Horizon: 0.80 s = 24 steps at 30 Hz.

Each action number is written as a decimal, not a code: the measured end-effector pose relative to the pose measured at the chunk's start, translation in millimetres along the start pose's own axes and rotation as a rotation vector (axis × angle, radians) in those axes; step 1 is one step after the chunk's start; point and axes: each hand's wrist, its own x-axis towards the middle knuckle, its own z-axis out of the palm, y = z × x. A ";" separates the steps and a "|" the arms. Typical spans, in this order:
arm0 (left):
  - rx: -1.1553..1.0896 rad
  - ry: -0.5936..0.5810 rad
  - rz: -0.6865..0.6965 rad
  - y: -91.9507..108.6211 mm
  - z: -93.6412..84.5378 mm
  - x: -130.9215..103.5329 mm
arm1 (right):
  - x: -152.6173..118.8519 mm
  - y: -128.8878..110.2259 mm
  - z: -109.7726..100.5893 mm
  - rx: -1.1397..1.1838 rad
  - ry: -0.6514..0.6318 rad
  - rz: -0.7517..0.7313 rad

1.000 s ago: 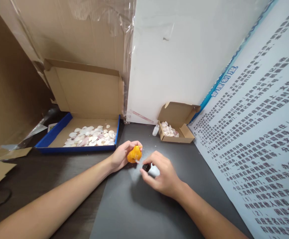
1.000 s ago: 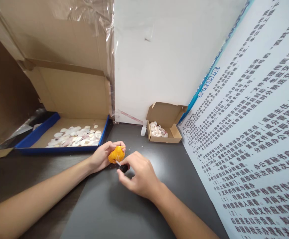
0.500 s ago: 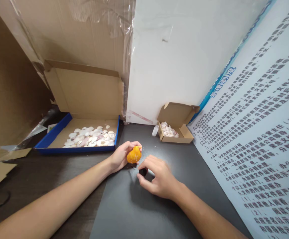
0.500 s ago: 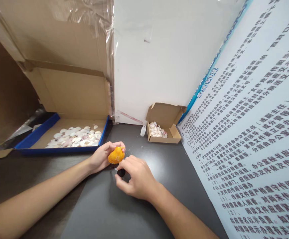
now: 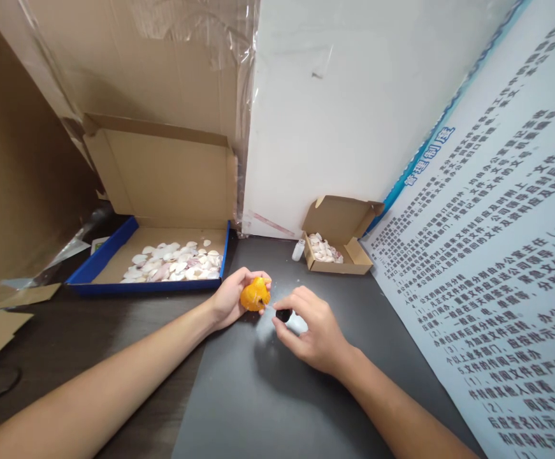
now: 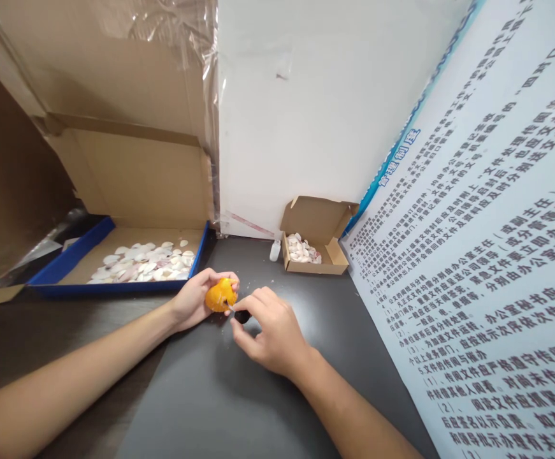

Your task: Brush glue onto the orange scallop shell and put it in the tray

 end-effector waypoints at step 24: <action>0.089 -0.002 0.010 -2.7 -1.1 -0.1 | 1.8 -5.1 -2.6 -0.025 -0.016 0.030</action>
